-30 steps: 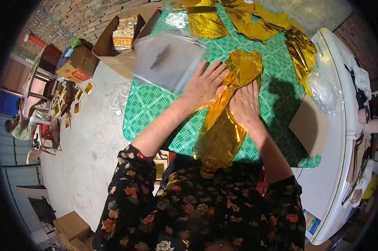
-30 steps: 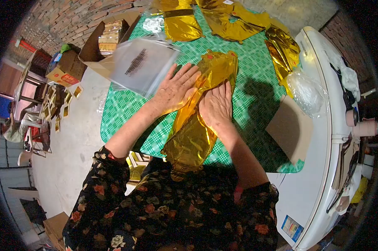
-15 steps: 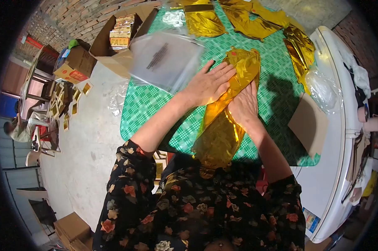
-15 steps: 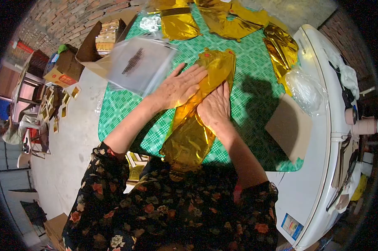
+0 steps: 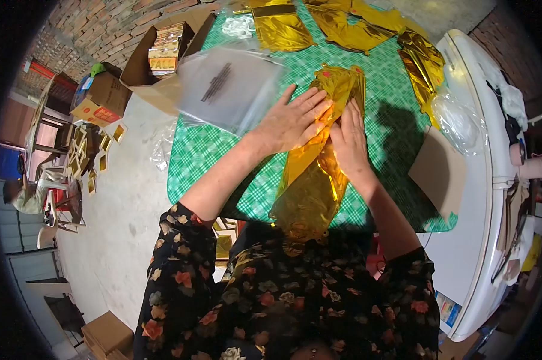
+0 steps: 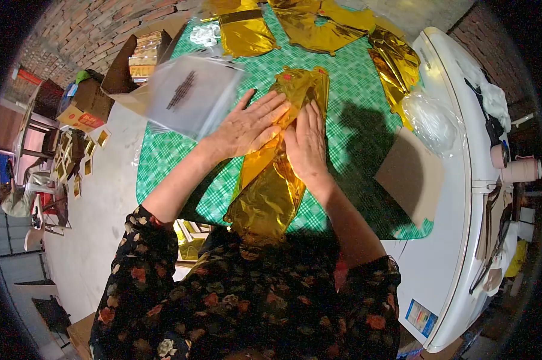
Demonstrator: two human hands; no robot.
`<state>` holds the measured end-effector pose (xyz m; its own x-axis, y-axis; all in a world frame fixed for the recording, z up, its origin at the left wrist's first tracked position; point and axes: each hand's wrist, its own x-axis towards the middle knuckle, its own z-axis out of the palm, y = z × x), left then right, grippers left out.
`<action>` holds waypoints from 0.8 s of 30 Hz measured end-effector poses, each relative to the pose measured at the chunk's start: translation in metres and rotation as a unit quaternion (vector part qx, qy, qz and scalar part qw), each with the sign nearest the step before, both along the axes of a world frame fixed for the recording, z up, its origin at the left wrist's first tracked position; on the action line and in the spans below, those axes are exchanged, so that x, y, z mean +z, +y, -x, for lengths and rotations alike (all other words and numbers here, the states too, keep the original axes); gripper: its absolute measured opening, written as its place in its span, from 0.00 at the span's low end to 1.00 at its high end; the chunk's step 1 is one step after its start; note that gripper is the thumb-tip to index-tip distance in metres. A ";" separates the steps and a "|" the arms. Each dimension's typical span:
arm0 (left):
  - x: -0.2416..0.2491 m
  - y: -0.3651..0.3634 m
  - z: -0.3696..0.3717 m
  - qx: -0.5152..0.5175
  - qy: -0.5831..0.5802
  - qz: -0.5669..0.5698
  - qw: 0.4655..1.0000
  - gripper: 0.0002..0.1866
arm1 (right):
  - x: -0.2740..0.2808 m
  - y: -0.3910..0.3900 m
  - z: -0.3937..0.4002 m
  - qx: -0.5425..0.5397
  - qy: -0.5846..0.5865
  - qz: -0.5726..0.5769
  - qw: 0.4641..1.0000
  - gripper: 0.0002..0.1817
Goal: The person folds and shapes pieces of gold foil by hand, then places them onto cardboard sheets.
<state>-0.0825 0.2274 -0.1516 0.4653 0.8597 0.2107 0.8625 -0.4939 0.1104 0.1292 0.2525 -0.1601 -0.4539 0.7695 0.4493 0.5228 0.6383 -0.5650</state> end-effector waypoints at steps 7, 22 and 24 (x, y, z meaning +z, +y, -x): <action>-0.001 0.000 -0.001 -0.002 -0.002 -0.013 1.000 0.36 | 0.008 0.015 -0.022 -0.036 0.387 0.196 0.900 0.23; -0.009 0.002 -0.001 -0.003 -0.007 -0.051 0.999 0.36 | 0.008 0.073 0.016 0.137 -0.040 0.069 0.987 0.31; -0.011 0.004 0.000 -0.009 -0.021 -0.066 0.998 0.35 | 0.006 0.071 0.018 0.110 -0.024 0.113 0.987 0.31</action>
